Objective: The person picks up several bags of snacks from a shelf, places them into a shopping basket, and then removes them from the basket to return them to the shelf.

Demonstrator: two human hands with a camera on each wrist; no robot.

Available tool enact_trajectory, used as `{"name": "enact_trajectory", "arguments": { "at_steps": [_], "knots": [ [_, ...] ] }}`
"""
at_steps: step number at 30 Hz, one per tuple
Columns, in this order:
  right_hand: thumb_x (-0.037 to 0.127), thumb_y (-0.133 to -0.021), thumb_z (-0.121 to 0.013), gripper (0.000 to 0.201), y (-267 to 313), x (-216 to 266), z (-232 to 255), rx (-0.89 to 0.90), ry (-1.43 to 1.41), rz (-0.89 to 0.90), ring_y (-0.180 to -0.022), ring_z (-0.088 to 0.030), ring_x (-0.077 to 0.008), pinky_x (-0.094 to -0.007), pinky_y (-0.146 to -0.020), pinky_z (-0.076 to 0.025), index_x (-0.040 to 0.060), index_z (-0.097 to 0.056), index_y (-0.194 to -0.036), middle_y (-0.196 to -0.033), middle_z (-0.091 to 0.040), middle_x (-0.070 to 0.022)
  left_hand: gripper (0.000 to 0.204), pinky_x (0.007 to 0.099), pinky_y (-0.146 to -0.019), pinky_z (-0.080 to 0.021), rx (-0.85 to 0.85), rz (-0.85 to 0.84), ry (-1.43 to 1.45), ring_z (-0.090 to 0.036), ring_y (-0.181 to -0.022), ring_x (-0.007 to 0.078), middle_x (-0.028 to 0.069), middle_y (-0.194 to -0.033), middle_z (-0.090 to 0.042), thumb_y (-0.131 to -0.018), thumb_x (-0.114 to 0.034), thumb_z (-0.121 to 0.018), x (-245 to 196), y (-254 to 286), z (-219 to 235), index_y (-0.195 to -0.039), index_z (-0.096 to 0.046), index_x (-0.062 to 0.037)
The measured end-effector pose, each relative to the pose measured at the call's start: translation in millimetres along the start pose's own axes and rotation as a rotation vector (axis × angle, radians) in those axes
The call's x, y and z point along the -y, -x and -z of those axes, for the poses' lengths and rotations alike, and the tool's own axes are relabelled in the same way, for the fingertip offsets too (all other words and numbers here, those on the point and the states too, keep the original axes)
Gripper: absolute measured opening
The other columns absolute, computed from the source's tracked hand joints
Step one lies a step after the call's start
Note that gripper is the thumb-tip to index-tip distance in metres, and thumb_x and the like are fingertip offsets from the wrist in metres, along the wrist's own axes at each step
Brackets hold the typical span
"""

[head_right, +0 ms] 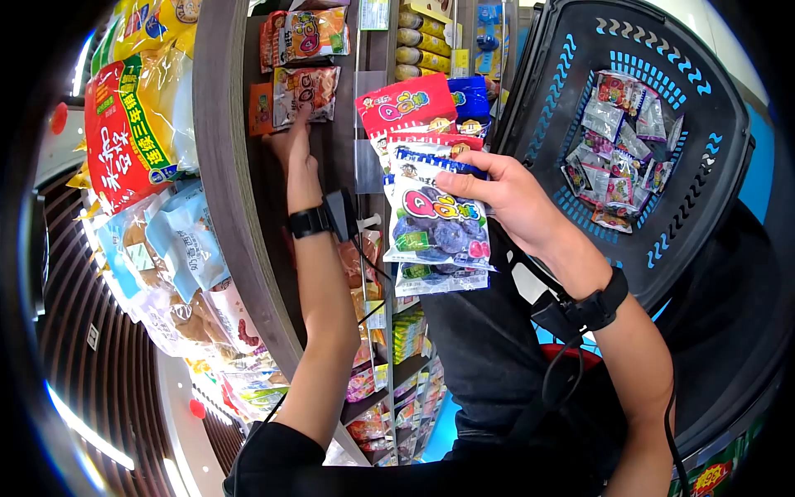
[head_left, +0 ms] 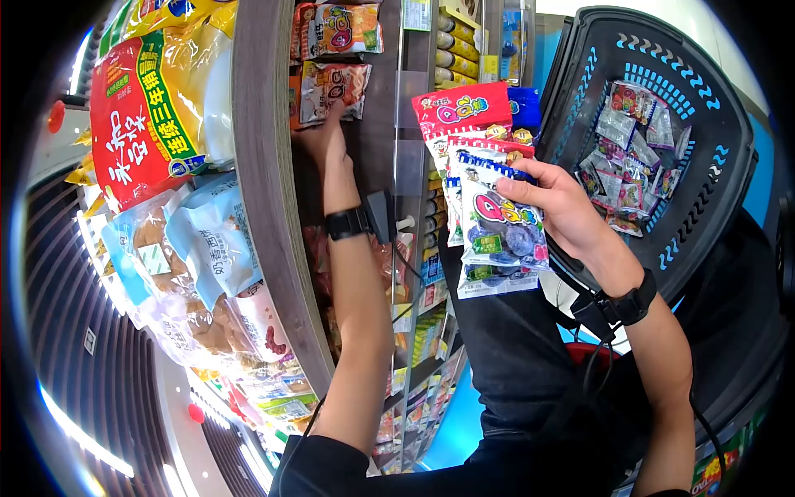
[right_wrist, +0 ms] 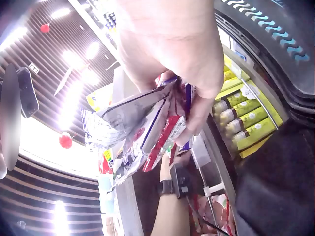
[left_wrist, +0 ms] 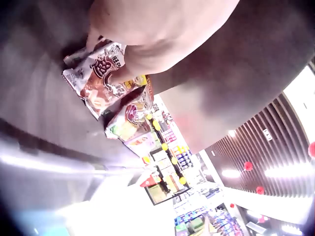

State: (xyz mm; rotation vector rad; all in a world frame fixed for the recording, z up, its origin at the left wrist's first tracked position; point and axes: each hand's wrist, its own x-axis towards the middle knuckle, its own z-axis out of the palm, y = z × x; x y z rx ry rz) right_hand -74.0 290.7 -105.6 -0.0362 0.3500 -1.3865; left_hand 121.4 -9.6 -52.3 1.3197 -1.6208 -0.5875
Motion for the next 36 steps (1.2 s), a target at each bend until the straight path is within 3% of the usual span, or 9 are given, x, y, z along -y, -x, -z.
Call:
{"name": "enact_trajectory", "arguments": {
  "at_steps": [3,4,9,20,23,25,27,30,36],
  "knots": [
    [0.012,-0.089,-0.063,0.027,0.3,2.0,-0.5,0.020,-0.016,0.007,-0.091,-0.063,-0.0120,-0.0253,-0.083,-0.051,-0.0032,-0.060,-0.110,-0.105,-0.065,-0.0090,0.086,0.0336,-0.094,-0.044,0.220,0.431,0.008,-0.056,-0.104,0.0194,0.0145,-0.125,-0.051,-0.065,0.002,-0.080,-18.6,23.2,3.7,-0.135,-0.029,0.0011],
    [0.012,-0.089,-0.063,0.028,0.9,3.3,-1.0,0.016,-0.016,0.005,-0.091,-0.063,-0.0123,-0.0257,-0.084,-0.051,-0.0035,-0.059,-0.111,-0.105,-0.065,-0.0091,0.065,0.0305,-0.087,-0.046,0.237,0.578,0.030,-0.058,-0.096,0.0162,0.0113,-0.112,-0.058,-0.067,-0.005,-0.081,-4.0,21.5,3.2,-0.121,-0.047,0.0021],
    [0.012,-0.089,-0.063,0.030,4.8,2.5,-0.6,0.003,-0.021,0.021,-0.093,-0.063,-0.0125,-0.0262,-0.084,-0.051,-0.0046,-0.058,-0.114,-0.107,-0.064,-0.0094,0.021,0.0249,-0.071,-0.051,0.219,0.570,0.236,-0.061,-0.082,0.0137,0.0065,-0.090,-0.063,-0.079,-0.003,-0.071,5.5,2.5,-3.1,-0.098,-0.062,0.0014],
    [0.012,-0.089,-0.063,0.027,4.4,6.0,-3.1,-0.007,0.028,0.050,-0.091,-0.063,-0.0111,-0.0251,-0.083,-0.050,-0.0034,-0.060,-0.110,-0.105,-0.064,-0.0083,0.024,0.0301,-0.075,-0.056,0.215,0.544,0.269,-0.058,-0.090,0.0206,0.0105,-0.102,-0.058,-0.080,-0.002,-0.069,1.7,-4.7,-5.8,-0.100,-0.059,0.0058],
    [0.012,-0.088,-0.063,0.026,6.2,7.9,-4.7,0.005,0.061,0.088,-0.092,-0.062,-0.0110,-0.0252,-0.084,-0.049,-0.0033,-0.061,-0.110,-0.105,-0.064,-0.0081,0.025,0.0321,-0.079,-0.053,0.140,0.637,0.083,-0.054,-0.093,0.0192,0.0096,-0.103,-0.057,-0.079,-0.007,-0.071,-31.2,22.8,4.8,-0.100,-0.061,0.0021],
    [0.013,-0.089,-0.064,0.024,3.7,5.0,0.0,0.003,0.087,0.111,-0.090,-0.061,-0.0098,-0.0243,-0.083,-0.048,-0.0028,-0.062,-0.107,-0.101,-0.065,-0.0060,0.028,0.0308,-0.080,-0.047,0.189,0.498,0.135,-0.053,-0.095,0.0167,0.0057,-0.101,-0.058,-0.082,-0.016,-0.068,-52.9,51.1,20.3,-0.104,-0.062,-0.0003],
    [0.016,-0.089,-0.064,0.023,1.7,5.8,3.8,0.031,0.159,0.132,-0.088,-0.060,-0.0081,-0.0234,-0.082,-0.047,-0.0018,-0.063,-0.104,-0.098,-0.065,-0.0045,0.036,0.0305,-0.082,-0.046,0.419,0.391,0.153,-0.056,-0.097,0.0175,0.0094,-0.106,-0.061,-0.090,-0.026,-0.059,-104.4,107.0,23.6,-0.112,-0.059,0.0017],
    [0.018,-0.088,-0.066,0.023,5.6,13.4,0.0,0.127,0.294,0.069,-0.087,-0.059,-0.0066,-0.0227,-0.081,-0.046,-0.0006,-0.064,-0.102,-0.097,-0.065,-0.0032,0.045,0.0326,-0.091,-0.044,0.733,0.589,0.245,-0.057,-0.106,0.0173,0.0110,-0.115,-0.060,-0.094,-0.030,-0.053,-136.2,173.4,21.5,-0.123,-0.050,0.0039],
    [0.020,-0.087,-0.067,0.025,10.7,12.7,-1.6,0.112,0.422,-0.009,-0.088,-0.059,-0.0060,-0.0227,-0.081,-0.046,-0.0002,-0.064,-0.103,-0.097,-0.065,-0.0023,0.035,0.0246,-0.074,-0.049,0.587,0.858,0.550,-0.063,-0.087,0.0128,0.0080,-0.105,-0.062,-0.094,-0.025,-0.052,-118.9,213.5,9.4,-0.119,-0.050,-0.0004]
  ]
}}
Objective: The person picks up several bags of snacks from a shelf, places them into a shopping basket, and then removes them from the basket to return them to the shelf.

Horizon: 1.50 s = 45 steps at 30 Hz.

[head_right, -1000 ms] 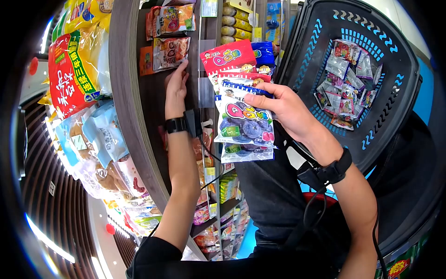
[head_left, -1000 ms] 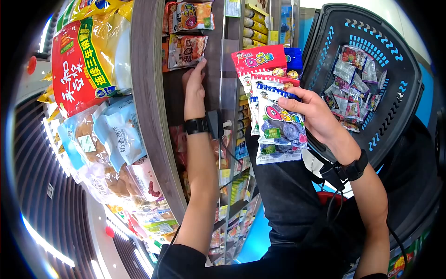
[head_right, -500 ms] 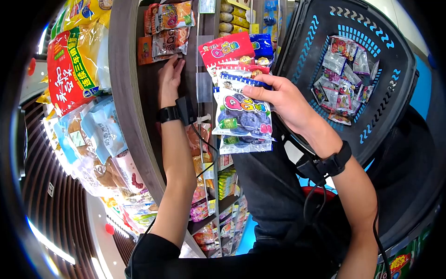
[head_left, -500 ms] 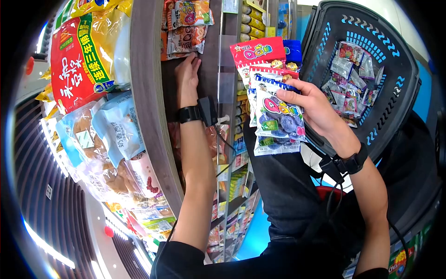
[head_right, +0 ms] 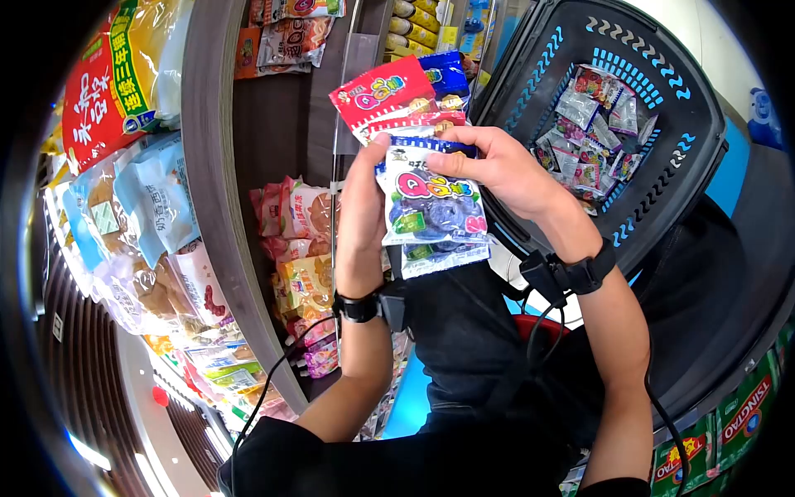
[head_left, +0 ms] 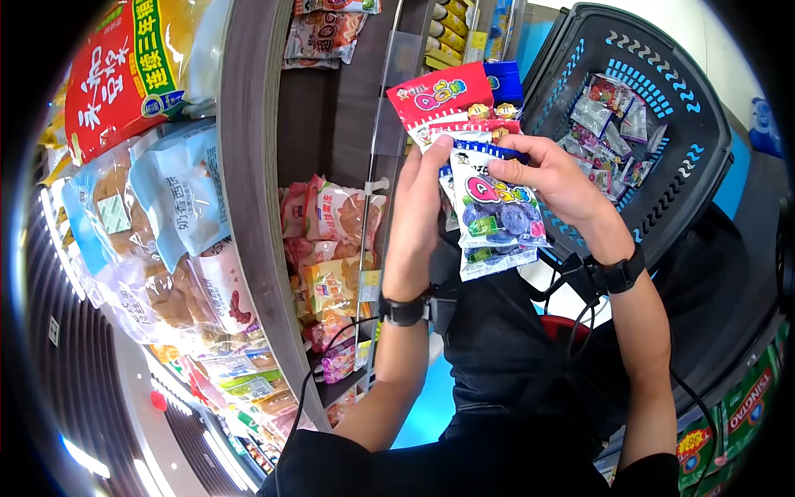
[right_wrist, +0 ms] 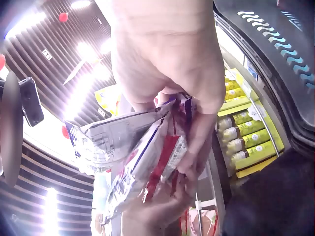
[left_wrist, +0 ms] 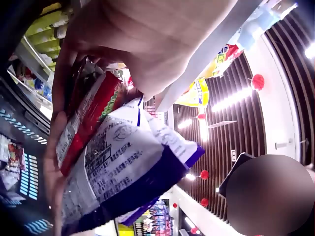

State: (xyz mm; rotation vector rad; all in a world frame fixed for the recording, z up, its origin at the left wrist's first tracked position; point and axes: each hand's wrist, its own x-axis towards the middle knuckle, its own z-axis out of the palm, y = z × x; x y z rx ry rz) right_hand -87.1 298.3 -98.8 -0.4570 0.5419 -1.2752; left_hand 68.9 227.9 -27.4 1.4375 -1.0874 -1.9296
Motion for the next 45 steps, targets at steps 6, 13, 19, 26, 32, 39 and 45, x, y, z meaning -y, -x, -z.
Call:
{"name": "enact_trajectory", "arguments": {
  "at_steps": [6,13,19,26,32,39,45],
  "knots": [
    [0.019,-0.088,-0.066,0.030,5.7,4.1,-4.1,0.072,0.147,-0.084,-0.092,-0.058,-0.0071,-0.0237,-0.085,-0.046,-0.0012,-0.062,-0.109,-0.101,-0.065,-0.0026,0.041,0.0274,-0.081,-0.048,0.054,0.152,-0.063,-0.063,-0.093,0.0141,0.0078,-0.104,-0.065,-0.091,-0.033,-0.057,2.8,-8.7,12.9,-0.116,-0.056,-0.0008],
    [0.014,-0.092,-0.058,0.029,-0.3,-5.3,-4.7,-0.096,-0.134,0.019,-0.091,-0.061,-0.0086,-0.0231,-0.080,-0.050,0.0005,-0.054,-0.118,-0.103,-0.063,-0.0038,0.034,0.0269,-0.075,-0.051,-0.146,-0.156,0.005,-0.064,-0.086,0.0135,0.0091,-0.103,-0.064,-0.090,-0.020,-0.062,9.6,-7.3,14.1,-0.113,-0.055,0.0027],
    [0.015,-0.094,-0.056,0.029,-4.5,0.7,18.2,-0.332,-0.154,0.215,-0.098,-0.061,-0.0122,-0.0279,-0.085,-0.049,-0.0012,-0.056,-0.118,-0.111,-0.063,-0.0075,0.030,0.0289,-0.073,-0.055,-0.201,-0.219,0.367,-0.066,-0.086,0.0167,0.0111,-0.105,-0.064,-0.092,-0.018,-0.059,13.0,-5.2,30.1,-0.113,-0.054,0.0032],
    [0.014,-0.086,-0.069,0.019,-4.5,16.8,-15.2,-0.570,0.330,0.256,-0.073,-0.054,-0.0029,-0.0174,-0.065,-0.042,-0.0031,-0.067,-0.095,-0.081,-0.063,0.0016,0.025,0.0244,-0.075,-0.051,-0.099,-0.132,0.131,-0.063,-0.087,0.0104,0.0069,-0.104,-0.064,-0.095,-0.018,-0.055,39.2,21.1,21.2,-0.113,-0.055,-0.0001],
    [0.015,-0.089,-0.066,0.018,-7.0,2.9,-24.8,-0.570,0.382,0.231,-0.069,-0.052,-0.0022,-0.0178,-0.061,-0.041,-0.0007,-0.064,-0.097,-0.084,-0.062,0.0010,0.026,0.0249,-0.076,-0.052,-0.112,-0.137,0.292,-0.064,-0.088,0.0111,0.0073,-0.106,-0.064,-0.096,-0.019,-0.053,55.8,31.2,23.7,-0.116,-0.053,-0.0013],
    [0.011,-0.090,-0.062,0.015,-8.8,6.0,-28.2,-0.396,0.276,0.164,-0.075,-0.059,-0.0047,-0.0194,-0.065,-0.047,0.0022,-0.056,-0.100,-0.090,-0.065,-0.0033,0.026,0.0264,-0.077,-0.052,0.071,-0.081,0.270,-0.064,-0.089,0.0121,0.0072,-0.104,-0.065,-0.096,-0.018,-0.053,44.2,43.6,50.1,-0.116,-0.054,-0.0002],
    [0.011,-0.093,-0.058,0.014,-7.7,9.3,-30.9,-0.338,0.094,0.195,-0.082,-0.061,-0.0068,-0.0221,-0.073,-0.050,0.0027,-0.054,-0.103,-0.096,-0.065,-0.0053,0.028,0.0289,-0.081,-0.052,0.128,-0.028,0.259,-0.064,-0.093,0.0143,0.0084,-0.109,-0.064,-0.096,-0.019,-0.052,42.7,45.4,56.5,-0.117,-0.055,-0.0008]
  ]
}}
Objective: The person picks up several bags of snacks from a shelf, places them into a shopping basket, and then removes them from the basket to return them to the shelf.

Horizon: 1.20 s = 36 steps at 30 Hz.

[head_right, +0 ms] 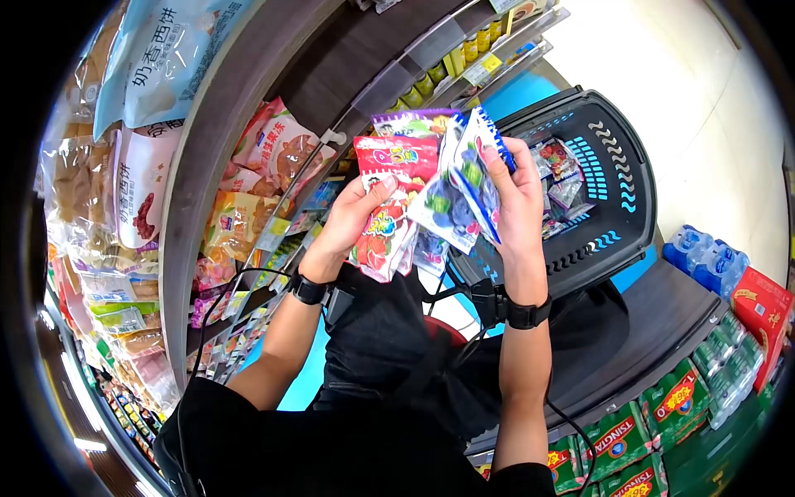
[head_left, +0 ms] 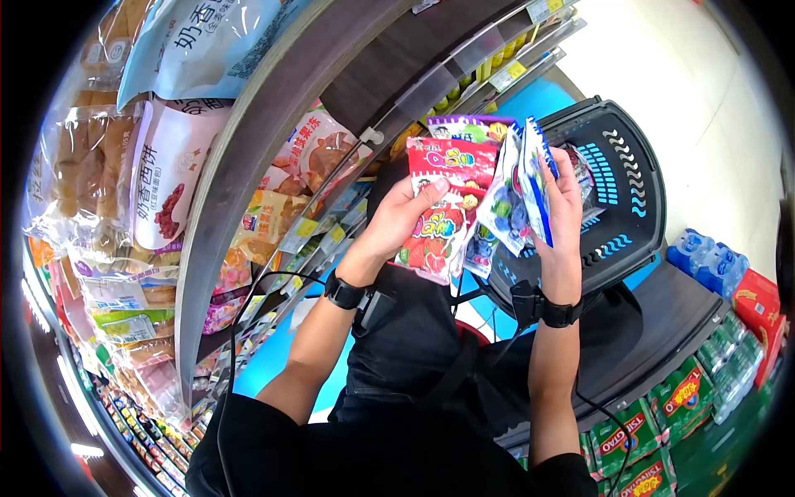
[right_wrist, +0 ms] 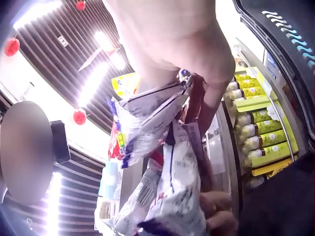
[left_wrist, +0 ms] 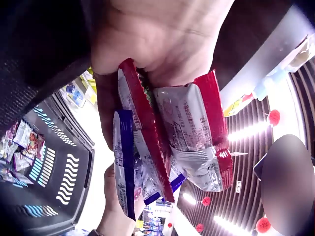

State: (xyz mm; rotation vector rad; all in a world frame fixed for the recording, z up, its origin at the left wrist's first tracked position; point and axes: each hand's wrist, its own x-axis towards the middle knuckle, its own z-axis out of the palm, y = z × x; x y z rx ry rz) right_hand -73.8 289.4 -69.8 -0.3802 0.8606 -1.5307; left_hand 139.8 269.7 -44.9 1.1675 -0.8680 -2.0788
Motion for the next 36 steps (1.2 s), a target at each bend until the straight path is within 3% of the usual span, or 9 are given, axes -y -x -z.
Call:
{"name": "enact_trajectory", "arguments": {
  "at_steps": [3,6,10,19,27,30,32,35,36],
  "knots": [
    [0.010,-0.093,-0.058,0.013,-0.2,0.0,1.9,-0.139,-0.052,0.007,-0.083,-0.060,-0.0072,-0.0226,-0.075,-0.049,0.0028,-0.055,-0.104,-0.096,-0.065,-0.0055,0.029,0.0272,-0.077,-0.052,-0.133,-0.102,0.044,-0.064,-0.089,0.0122,0.0079,-0.106,-0.064,-0.097,-0.023,-0.052,5.4,-6.8,-2.7,-0.116,-0.054,-0.0010],
    [0.010,-0.092,-0.058,0.013,4.9,5.2,7.5,-0.023,0.082,-0.049,-0.082,-0.060,-0.0074,-0.0220,-0.074,-0.048,0.0025,-0.056,-0.103,-0.095,-0.065,-0.0051,0.029,0.0263,-0.077,-0.052,-0.271,-0.194,0.081,-0.063,-0.088,0.0121,0.0079,-0.105,-0.064,-0.098,-0.023,-0.050,5.7,-13.4,-8.8,-0.116,-0.053,0.0001],
    [0.008,-0.090,-0.061,0.015,11.4,8.7,1.2,0.081,0.288,-0.164,-0.080,-0.059,-0.0060,-0.0206,-0.069,-0.048,0.0013,-0.056,-0.103,-0.090,-0.064,-0.0032,0.029,0.0254,-0.075,-0.052,-0.231,-0.225,0.018,-0.063,-0.087,0.0108,0.0071,-0.104,-0.064,-0.098,-0.024,-0.049,9.9,-15.7,-11.2,-0.115,-0.053,-0.0002],
    [0.002,-0.084,-0.066,0.020,13.9,17.3,2.5,0.056,0.342,0.046,-0.082,-0.060,-0.0064,-0.0176,-0.064,-0.048,-0.0002,-0.056,-0.101,-0.094,-0.064,-0.0060,0.032,0.0246,-0.074,-0.052,-0.041,-0.095,-0.062,-0.064,-0.084,0.0096,0.0058,-0.102,-0.065,-0.100,-0.027,-0.045,5.4,-15.0,-23.2,-0.114,-0.056,-0.0011],
    [0.000,-0.082,-0.068,0.023,6.5,20.2,20.6,-0.133,0.142,0.134,-0.084,-0.061,-0.0088,-0.0198,-0.073,-0.048,0.0022,-0.055,-0.102,-0.098,-0.062,-0.0054,0.030,0.0228,-0.072,-0.050,-0.215,-0.280,-0.017,-0.062,-0.081,0.0069,0.0037,-0.098,-0.065,-0.099,-0.026,-0.048,-1.7,-17.6,-30.8,-0.110,-0.058,-0.0006],
    [-0.002,-0.087,-0.061,0.018,3.0,30.2,37.1,-0.077,-0.049,0.231,-0.083,-0.061,-0.0093,-0.0214,-0.073,-0.049,0.0017,-0.054,-0.103,-0.098,-0.061,-0.0052,0.032,0.0275,-0.079,-0.048,-0.476,-0.392,-0.373,-0.061,-0.090,0.0129,0.0061,-0.100,-0.065,-0.099,-0.026,-0.047,-26.6,-24.9,-5.6,-0.107,-0.061,0.0019],
    [-0.003,-0.089,-0.056,0.019,0.1,31.3,52.0,-0.097,-0.036,0.230,-0.085,-0.062,-0.0092,-0.0210,-0.072,-0.050,0.0003,-0.053,-0.107,-0.101,-0.062,-0.0069,0.033,0.0288,-0.083,-0.046,-0.587,-0.509,-0.247,-0.060,-0.093,0.0146,0.0082,-0.102,-0.065,-0.098,-0.025,-0.047,-61.8,-27.5,-16.2,-0.105,-0.061,0.0043],
    [-0.003,-0.089,-0.054,0.021,4.9,35.8,45.2,-0.076,-0.102,0.238,-0.087,-0.063,-0.0097,-0.0208,-0.073,-0.051,0.0001,-0.053,-0.110,-0.102,-0.062,-0.0079,0.041,0.0281,-0.087,-0.044,-0.695,-0.661,-0.304,-0.056,-0.099,0.0149,0.0114,-0.115,-0.059,-0.097,-0.029,-0.050,-95.2,-44.1,23.3,-0.119,-0.054,0.0053],
    [-0.002,-0.090,-0.054,0.019,4.5,33.9,46.3,-0.057,-0.103,0.233,-0.085,-0.063,-0.0092,-0.0207,-0.071,-0.051,0.0004,-0.052,-0.109,-0.102,-0.062,-0.0080,0.043,0.0289,-0.087,-0.044,-0.727,-0.823,-0.425,-0.055,-0.102,0.0158,0.0117,-0.119,-0.057,-0.096,-0.030,-0.051,-102.9,-50.2,31.8,-0.121,-0.053,0.0049]
  ]
}}
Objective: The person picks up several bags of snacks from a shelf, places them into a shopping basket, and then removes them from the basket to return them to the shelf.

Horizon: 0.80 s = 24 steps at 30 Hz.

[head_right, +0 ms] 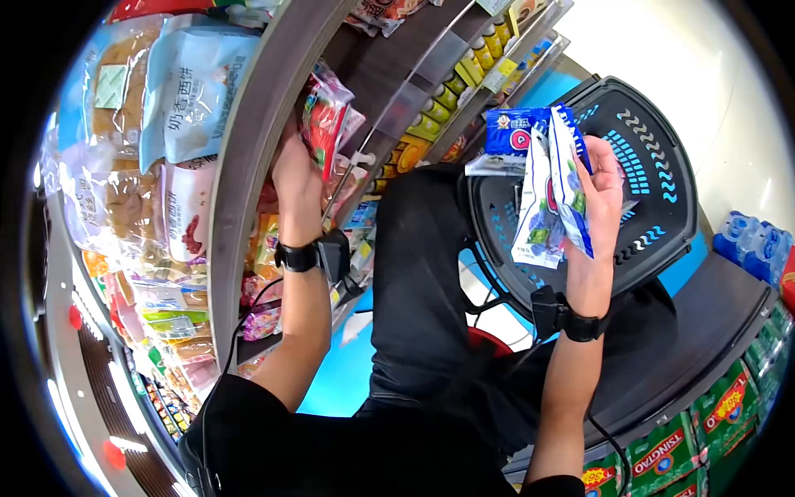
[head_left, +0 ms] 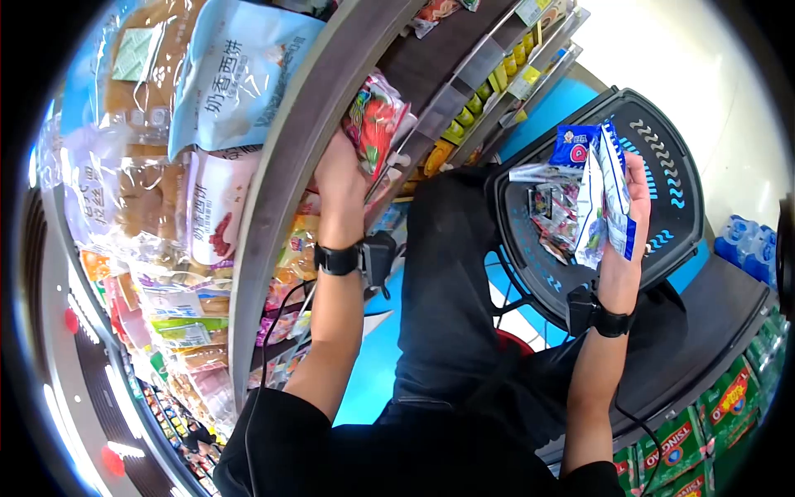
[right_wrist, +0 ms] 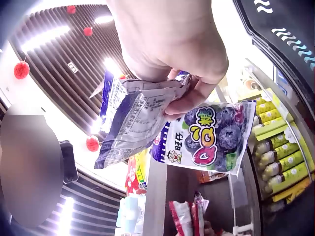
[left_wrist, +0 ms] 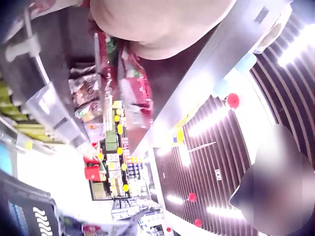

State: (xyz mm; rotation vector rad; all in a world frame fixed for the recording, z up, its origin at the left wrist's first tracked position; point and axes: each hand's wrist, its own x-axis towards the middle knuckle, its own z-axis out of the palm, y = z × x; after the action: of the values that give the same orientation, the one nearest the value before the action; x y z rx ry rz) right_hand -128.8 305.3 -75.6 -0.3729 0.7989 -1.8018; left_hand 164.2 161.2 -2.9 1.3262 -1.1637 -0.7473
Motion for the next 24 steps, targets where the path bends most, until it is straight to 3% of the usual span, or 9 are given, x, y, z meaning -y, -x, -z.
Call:
{"name": "enact_trajectory", "arguments": {
  "at_steps": [2,8,10,12,14,16,19,22,24],
  "knots": [
    [-0.001,-0.090,-0.055,0.018,1.0,-5.6,-4.7,0.019,-0.013,-0.037,-0.084,-0.063,-0.0091,-0.0210,-0.070,-0.051,0.0004,-0.052,-0.108,-0.103,-0.061,-0.0079,0.042,0.0302,-0.090,-0.042,-0.138,0.106,-0.072,-0.052,-0.106,0.0188,0.0130,-0.125,-0.054,-0.094,-0.026,-0.055,21.2,-27.1,14.9,-0.122,-0.052,0.0048],
    [0.001,-0.088,-0.060,0.019,1.5,-14.6,-18.0,-0.004,-0.080,-0.126,-0.080,-0.062,-0.0090,-0.0216,-0.069,-0.051,0.0026,-0.052,-0.106,-0.097,-0.063,-0.0069,0.040,0.0291,-0.095,-0.039,-0.334,0.318,-0.203,-0.052,-0.109,0.0192,0.0127,-0.124,-0.054,-0.091,-0.014,-0.057,-20.7,-6.4,-20.8,-0.125,-0.048,0.0050],
    [0.002,-0.088,-0.061,0.021,-0.3,-15.9,-25.3,-0.020,-0.085,-0.138,-0.081,-0.063,-0.0093,-0.0222,-0.070,-0.051,0.0025,-0.052,-0.106,-0.097,-0.063,-0.0070,0.041,0.0287,-0.097,-0.037,-0.265,0.194,-0.249,-0.052,-0.110,0.0193,0.0126,-0.124,-0.054,-0.090,-0.010,-0.058,-18.8,10.2,-28.6,-0.126,-0.047,0.0051],
    [0.003,-0.086,-0.064,0.023,-2.9,-21.7,-33.2,-0.024,-0.115,-0.131,-0.082,-0.063,-0.0106,-0.0217,-0.071,-0.051,0.0024,-0.052,-0.107,-0.098,-0.063,-0.0075,0.044,0.0311,-0.100,-0.034,-0.038,-0.256,-0.187,-0.049,-0.114,0.0219,0.0172,-0.126,-0.052,-0.088,-0.008,-0.056,-11.3,34.7,-27.7,-0.129,-0.045,0.0044],
    [0.002,-0.085,-0.065,0.024,-4.3,-23.3,-41.7,0.035,-0.130,-0.152,-0.083,-0.063,-0.0109,-0.0218,-0.072,-0.051,0.0025,-0.052,-0.107,-0.098,-0.062,-0.0070,0.044,0.0350,-0.105,-0.030,-0.015,-0.448,-0.317,-0.048,-0.119,0.0288,0.0202,-0.127,-0.051,-0.086,-0.014,-0.061,-13.9,68.6,-32.8,-0.123,-0.050,0.0063],
    [0.003,-0.085,-0.066,0.024,-7.2,-28.5,-47.0,0.036,-0.117,-0.167,-0.084,-0.062,-0.0102,-0.0219,-0.073,-0.051,0.0025,-0.053,-0.105,-0.097,-0.061,-0.0057,0.043,0.0368,-0.105,-0.031,0.323,-0.517,-0.508,-0.048,-0.118,0.0282,0.0179,-0.125,-0.053,-0.085,-0.014,-0.062,-27.8,79.7,-33.3,-0.122,-0.052,0.0050],
    [0.005,-0.083,-0.068,0.024,-16.3,-30.9,-57.5,0.036,-0.109,-0.159,-0.085,-0.061,-0.0089,-0.0209,-0.073,-0.050,0.0028,-0.055,-0.104,-0.095,-0.060,-0.0045,0.040,0.0319,-0.097,-0.038,0.719,0.082,-0.141,-0.053,-0.112,0.0188,0.0137,-0.118,-0.057,-0.094,-0.026,-0.051,-32.6,77.9,-40.6,-0.121,-0.053,0.0041],
    [0.009,-0.085,-0.067,0.020,-37.4,-34.3,-73.9,0.023,0.263,0.037,-0.083,-0.059,-0.0083,-0.0213,-0.072,-0.047,0.0025,-0.057,-0.101,-0.094,-0.060,-0.0037,0.064,0.0325,-0.093,-0.043,0.812,0.178,0.200,-0.056,-0.108,0.0184,0.0120,-0.118,-0.058,-0.100,-0.049,-0.023,-25.6,69.5,-50.9,-0.130,-0.043,0.0039],
    [0.012,-0.082,-0.070,0.021,-59.1,-43.7,-89.5,0.104,0.363,0.232,-0.081,-0.058,-0.0081,-0.0222,-0.073,-0.046,0.0016,-0.060,-0.097,-0.089,-0.061,-0.0013,0.067,0.0333,-0.095,-0.043,0.780,0.214,0.125,-0.056,-0.109,0.0196,0.0122,-0.121,-0.055,-0.099,-0.052,-0.021,-22.3,62.3,-49.1,-0.134,-0.039,0.0027]
  ]
}}
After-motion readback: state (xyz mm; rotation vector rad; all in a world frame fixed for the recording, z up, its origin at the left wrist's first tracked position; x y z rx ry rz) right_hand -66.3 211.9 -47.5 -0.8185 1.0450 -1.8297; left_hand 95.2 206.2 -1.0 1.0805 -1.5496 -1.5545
